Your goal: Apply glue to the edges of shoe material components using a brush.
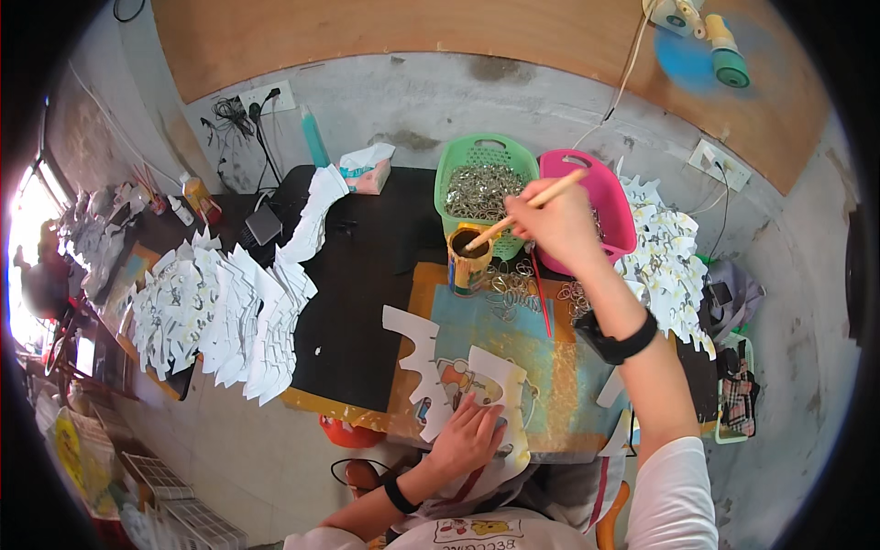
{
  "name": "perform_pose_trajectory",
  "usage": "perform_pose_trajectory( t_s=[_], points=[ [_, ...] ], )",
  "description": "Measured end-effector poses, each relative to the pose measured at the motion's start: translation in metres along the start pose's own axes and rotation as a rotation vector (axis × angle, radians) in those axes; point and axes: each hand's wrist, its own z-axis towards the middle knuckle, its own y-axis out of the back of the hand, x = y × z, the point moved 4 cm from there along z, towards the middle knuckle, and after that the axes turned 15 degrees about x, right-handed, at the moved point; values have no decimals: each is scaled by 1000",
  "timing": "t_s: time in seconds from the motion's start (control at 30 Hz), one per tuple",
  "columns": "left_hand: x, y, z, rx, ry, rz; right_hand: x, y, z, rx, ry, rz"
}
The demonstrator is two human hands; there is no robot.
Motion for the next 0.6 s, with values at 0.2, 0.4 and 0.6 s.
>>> perform_pose_trajectory(
  t_s=[0.2,0.4,0.6],
  points=[
    [0,-5,-2,-5,13,54,-3,49,-50,26,-4,284],
    [-1,-5,0,-4,13,68,-43,78,-124,95,-137,251],
    [-1,-9,1,2,19,84,-88,72,-215,40,-312,441]
  ],
)
